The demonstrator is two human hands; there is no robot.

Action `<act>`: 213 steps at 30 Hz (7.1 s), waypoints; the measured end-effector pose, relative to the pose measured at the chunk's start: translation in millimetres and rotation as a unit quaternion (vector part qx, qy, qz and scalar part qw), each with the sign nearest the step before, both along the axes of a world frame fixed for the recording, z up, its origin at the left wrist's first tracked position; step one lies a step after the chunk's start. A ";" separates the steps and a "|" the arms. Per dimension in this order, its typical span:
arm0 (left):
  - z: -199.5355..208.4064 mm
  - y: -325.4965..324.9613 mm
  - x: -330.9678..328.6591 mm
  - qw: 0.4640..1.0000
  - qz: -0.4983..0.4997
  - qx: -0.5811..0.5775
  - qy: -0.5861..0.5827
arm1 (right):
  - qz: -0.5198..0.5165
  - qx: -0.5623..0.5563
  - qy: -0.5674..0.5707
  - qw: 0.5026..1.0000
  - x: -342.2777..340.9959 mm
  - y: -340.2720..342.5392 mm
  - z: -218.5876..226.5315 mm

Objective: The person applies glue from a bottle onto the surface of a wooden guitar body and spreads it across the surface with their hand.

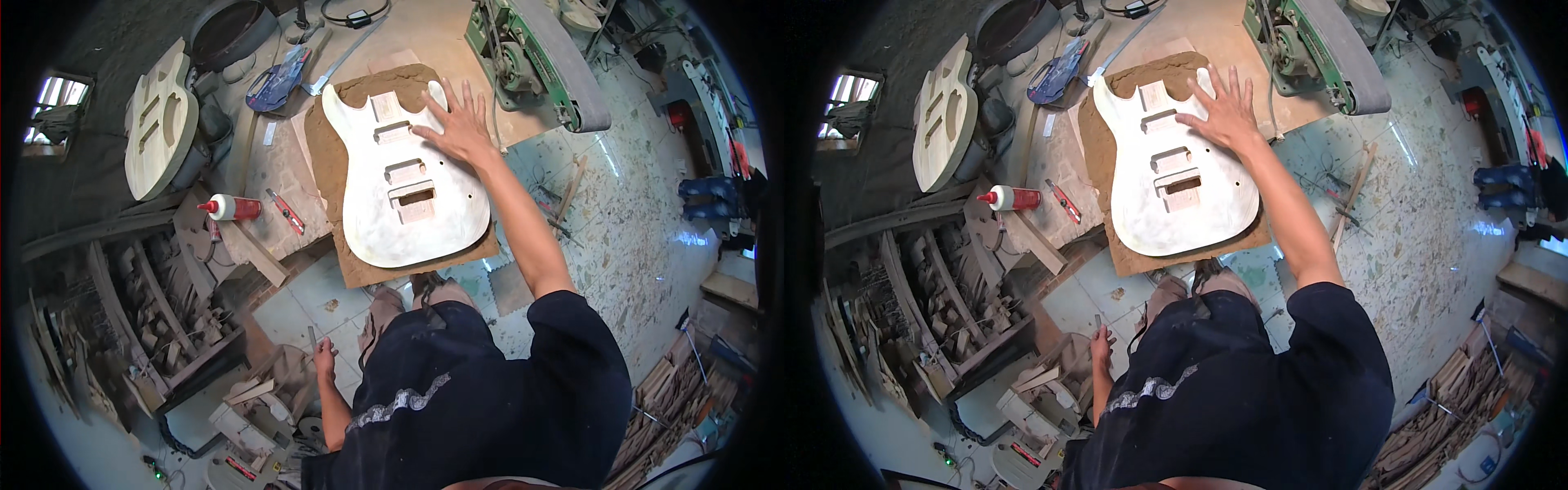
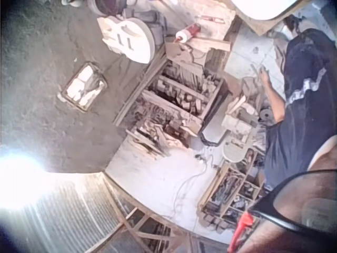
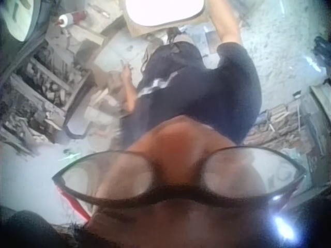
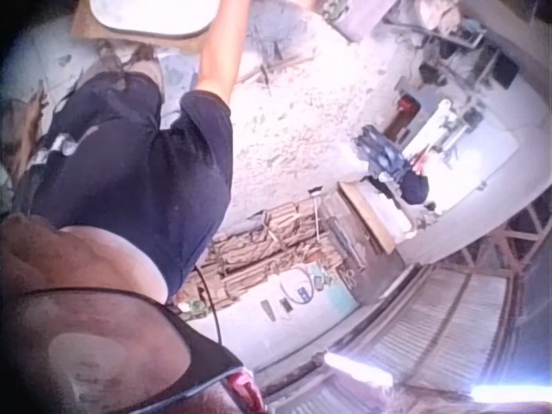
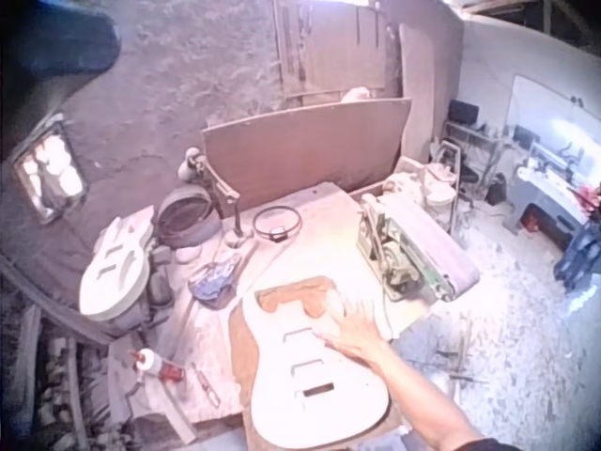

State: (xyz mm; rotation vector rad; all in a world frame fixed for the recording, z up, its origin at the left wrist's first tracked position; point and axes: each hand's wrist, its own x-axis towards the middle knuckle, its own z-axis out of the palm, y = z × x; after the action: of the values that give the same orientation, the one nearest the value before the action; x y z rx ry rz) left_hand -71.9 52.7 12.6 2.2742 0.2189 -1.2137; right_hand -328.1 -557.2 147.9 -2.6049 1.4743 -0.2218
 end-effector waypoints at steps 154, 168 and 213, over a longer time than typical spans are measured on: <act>-68.9 89.2 134.0 0.990 -0.121 0.015 0.071 | 0.010 -0.092 -0.067 0.993 84.5 332.5 -7.8; -69.0 91.7 128.8 0.994 -0.088 -0.012 0.065 | 0.015 -0.049 -0.039 0.998 108.1 327.3 -6.8; -84.9 93.7 141.9 0.989 -0.108 0.015 0.095 | -0.320 0.592 -0.391 0.628 82.8 387.8 -64.0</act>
State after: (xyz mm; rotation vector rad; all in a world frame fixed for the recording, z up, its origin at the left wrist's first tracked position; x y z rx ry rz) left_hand 70.0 146.4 -72.3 2.2517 0.0609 -1.5508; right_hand -245.3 -169.5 83.9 -0.6986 1.3272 -0.2579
